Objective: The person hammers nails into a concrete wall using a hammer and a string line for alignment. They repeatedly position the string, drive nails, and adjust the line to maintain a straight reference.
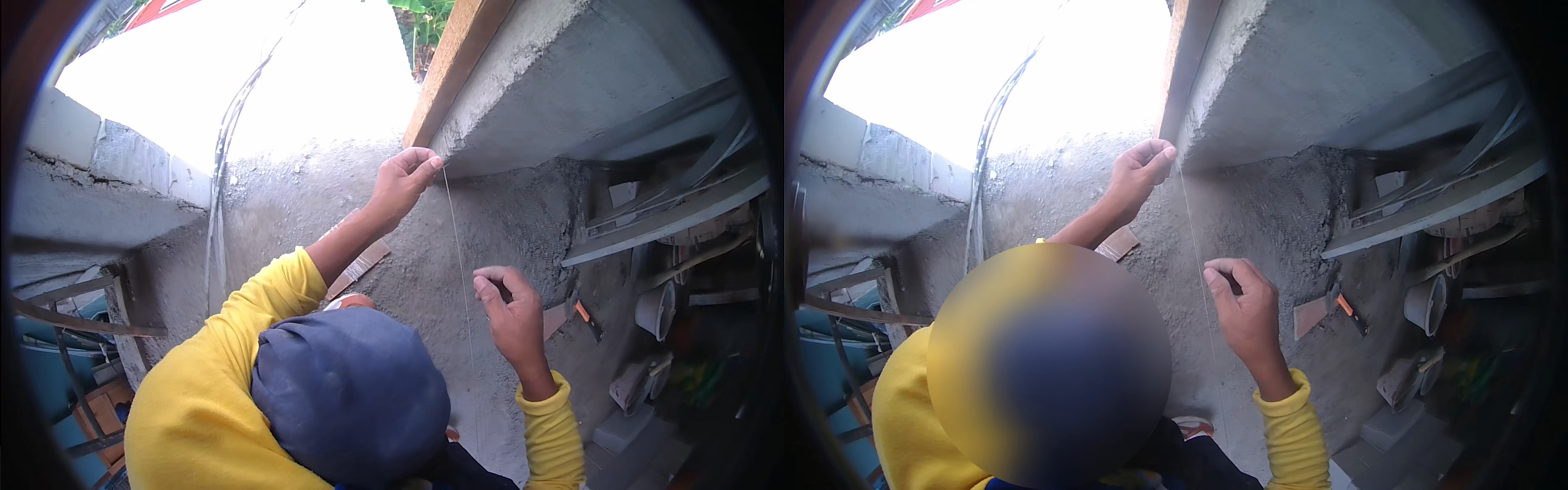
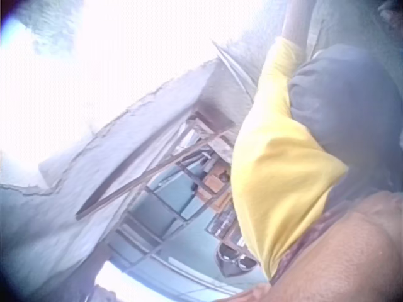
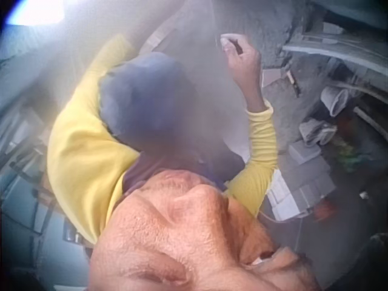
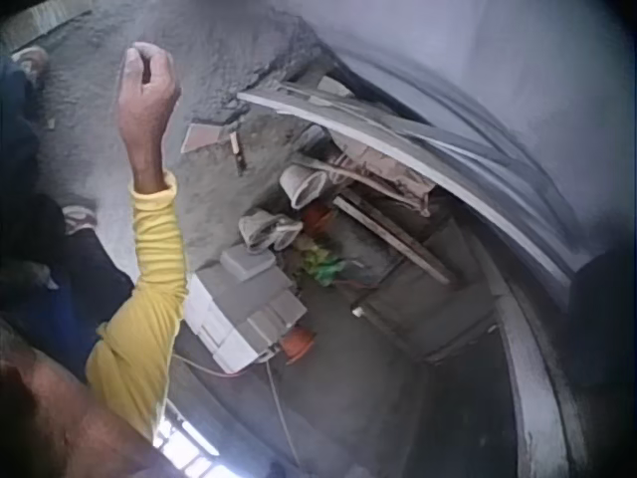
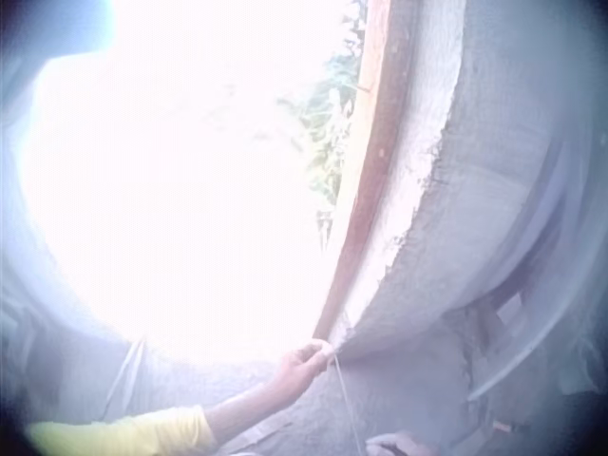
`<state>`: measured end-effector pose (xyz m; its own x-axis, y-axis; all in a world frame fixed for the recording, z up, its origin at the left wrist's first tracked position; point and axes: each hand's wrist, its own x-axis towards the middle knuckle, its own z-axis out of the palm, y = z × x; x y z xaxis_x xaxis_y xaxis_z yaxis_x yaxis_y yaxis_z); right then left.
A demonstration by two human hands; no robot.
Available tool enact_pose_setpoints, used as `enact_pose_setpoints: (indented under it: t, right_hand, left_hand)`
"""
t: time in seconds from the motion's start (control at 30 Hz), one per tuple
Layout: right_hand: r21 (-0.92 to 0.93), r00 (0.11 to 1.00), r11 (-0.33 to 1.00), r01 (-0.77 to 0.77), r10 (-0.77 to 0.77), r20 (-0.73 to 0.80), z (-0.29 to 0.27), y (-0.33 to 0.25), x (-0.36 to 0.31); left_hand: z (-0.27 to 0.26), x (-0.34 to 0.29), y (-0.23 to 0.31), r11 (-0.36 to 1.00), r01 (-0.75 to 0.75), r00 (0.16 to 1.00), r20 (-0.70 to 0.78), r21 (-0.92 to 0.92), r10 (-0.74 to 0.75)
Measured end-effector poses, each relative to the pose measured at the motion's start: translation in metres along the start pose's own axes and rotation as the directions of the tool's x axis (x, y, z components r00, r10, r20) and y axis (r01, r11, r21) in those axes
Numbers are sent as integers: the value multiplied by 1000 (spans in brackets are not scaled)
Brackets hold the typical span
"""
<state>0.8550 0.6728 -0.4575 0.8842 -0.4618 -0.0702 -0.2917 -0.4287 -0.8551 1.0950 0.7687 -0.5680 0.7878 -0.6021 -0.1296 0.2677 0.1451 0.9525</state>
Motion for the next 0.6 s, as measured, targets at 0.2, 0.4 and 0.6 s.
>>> enact_pose_setpoints:
  t: [0.2,0.4,0.6]
  right_hand:
    - [238,975,971,25,29,-220,69,4,71]
    - [524,968,834,-171,240,-66,93,11,68]
    - [714,945,645,-272,318,72,99,20,58]
  left_hand:
    - [-20,-40,12,998,66,972,226,-5,-63]
    - [-38,-57,9,989,131,940,307,74,-148]
    - [-46,-62,-2,980,138,935,307,145,-177]
